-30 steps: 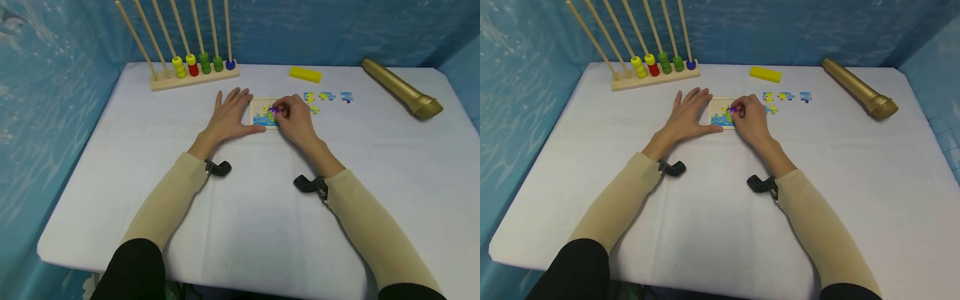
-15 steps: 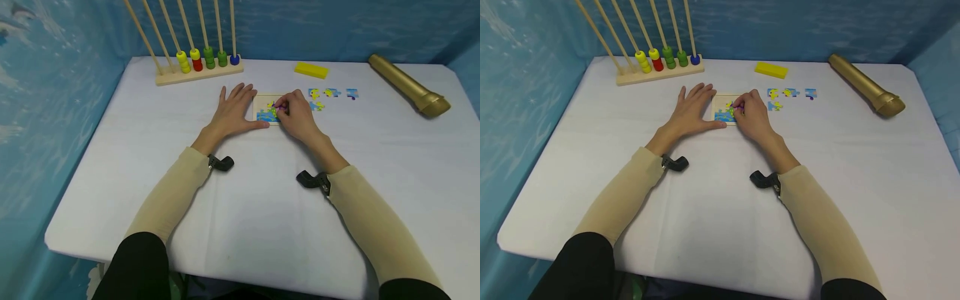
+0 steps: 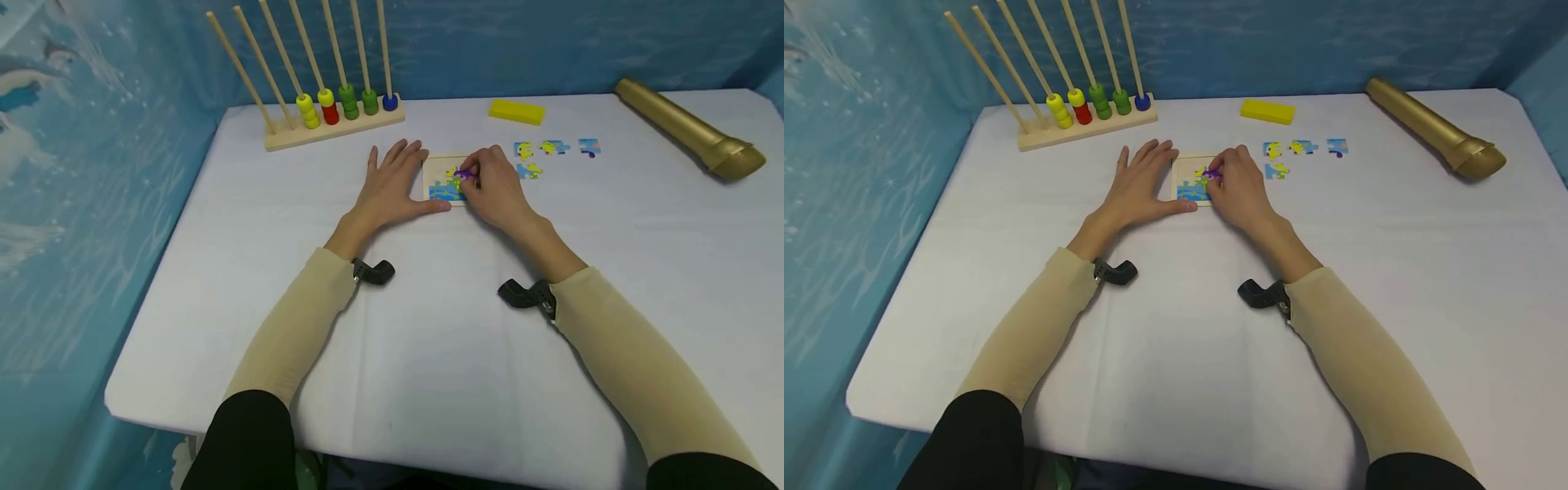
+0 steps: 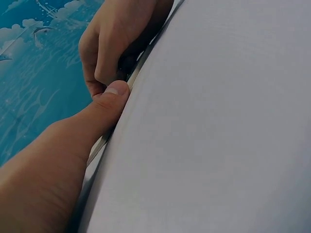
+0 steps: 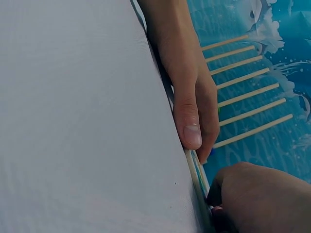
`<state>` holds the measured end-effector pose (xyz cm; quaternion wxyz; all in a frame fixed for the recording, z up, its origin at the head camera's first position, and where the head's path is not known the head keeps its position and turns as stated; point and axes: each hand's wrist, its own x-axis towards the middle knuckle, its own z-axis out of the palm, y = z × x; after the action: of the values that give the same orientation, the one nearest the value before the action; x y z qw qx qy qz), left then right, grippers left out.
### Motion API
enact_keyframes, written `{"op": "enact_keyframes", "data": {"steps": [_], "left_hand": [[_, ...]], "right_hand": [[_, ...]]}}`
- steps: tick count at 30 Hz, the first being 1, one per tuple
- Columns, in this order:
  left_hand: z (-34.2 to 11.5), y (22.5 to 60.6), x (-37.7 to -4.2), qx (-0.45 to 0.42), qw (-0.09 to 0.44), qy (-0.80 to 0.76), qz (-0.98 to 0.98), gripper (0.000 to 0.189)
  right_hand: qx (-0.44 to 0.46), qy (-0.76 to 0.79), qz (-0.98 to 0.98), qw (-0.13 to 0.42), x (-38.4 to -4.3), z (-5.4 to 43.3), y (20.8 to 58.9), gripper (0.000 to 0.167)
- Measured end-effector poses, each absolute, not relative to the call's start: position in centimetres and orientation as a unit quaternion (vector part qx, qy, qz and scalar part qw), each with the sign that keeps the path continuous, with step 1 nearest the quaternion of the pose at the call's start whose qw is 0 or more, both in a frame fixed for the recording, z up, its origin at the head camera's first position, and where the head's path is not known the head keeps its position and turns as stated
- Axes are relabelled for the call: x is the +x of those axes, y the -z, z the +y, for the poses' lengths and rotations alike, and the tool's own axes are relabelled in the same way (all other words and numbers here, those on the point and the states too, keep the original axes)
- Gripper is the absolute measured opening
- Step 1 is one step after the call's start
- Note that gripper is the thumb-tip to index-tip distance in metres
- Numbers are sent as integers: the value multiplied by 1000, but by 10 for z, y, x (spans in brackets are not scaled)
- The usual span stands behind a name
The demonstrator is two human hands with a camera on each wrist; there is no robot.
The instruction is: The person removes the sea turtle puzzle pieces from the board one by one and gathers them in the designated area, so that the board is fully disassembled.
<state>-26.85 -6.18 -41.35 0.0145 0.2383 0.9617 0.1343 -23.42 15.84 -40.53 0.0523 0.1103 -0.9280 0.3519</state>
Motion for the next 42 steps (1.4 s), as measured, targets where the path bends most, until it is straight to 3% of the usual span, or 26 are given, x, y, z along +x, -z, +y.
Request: {"op": "enact_keyframes", "data": {"steps": [42], "left_hand": [[-62,409,-267,244,19,-139,960,112]], "right_hand": [[108,-347,-931,38,-234,158,404,30]]}}
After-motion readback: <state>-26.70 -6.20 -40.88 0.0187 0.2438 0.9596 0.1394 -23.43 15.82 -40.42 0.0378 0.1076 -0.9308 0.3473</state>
